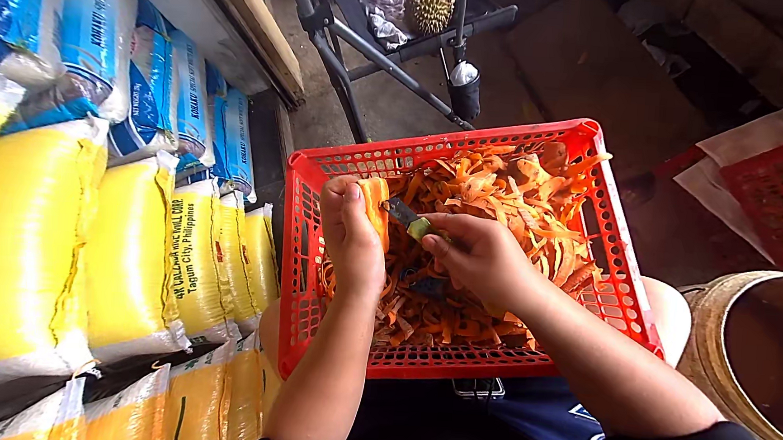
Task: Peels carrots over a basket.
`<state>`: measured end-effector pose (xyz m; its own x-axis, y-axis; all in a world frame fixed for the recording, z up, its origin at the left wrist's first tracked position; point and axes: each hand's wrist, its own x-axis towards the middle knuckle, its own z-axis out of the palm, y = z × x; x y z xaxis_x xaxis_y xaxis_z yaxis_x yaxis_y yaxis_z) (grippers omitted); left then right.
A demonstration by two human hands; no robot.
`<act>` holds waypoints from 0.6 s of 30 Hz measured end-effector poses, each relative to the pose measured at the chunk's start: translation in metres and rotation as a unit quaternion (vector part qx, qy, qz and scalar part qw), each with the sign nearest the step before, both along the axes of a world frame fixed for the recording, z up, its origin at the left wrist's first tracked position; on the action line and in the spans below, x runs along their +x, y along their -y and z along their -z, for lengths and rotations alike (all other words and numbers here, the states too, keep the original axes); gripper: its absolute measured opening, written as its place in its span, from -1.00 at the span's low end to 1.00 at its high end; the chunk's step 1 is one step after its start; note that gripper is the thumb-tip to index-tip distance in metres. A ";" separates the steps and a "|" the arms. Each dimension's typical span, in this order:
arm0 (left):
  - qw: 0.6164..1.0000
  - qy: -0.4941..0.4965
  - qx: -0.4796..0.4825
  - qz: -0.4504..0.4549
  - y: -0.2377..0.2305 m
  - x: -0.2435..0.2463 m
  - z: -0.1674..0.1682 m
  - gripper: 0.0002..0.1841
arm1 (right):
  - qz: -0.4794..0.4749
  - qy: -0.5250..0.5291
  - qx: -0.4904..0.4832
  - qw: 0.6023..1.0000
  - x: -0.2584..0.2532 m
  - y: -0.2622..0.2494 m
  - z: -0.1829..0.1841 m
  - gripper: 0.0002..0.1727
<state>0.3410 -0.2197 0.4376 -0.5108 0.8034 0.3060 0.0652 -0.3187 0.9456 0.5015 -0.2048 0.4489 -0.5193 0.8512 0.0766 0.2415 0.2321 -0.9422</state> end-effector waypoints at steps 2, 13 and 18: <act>1.000 0.000 0.004 0.000 0.000 0.000 0.000 -0.76 | -0.001 -0.005 -0.029 1.000 0.001 0.000 -0.003 -0.69; 0.997 -0.064 0.042 -0.011 -0.001 -0.004 0.006 -0.80 | -0.038 -0.055 -0.169 0.983 0.004 -0.005 -0.007 -0.72; 0.994 -0.092 0.050 -0.014 -0.001 -0.005 0.007 -0.80 | -0.042 -0.069 -0.216 0.973 0.006 -0.007 -0.011 -0.73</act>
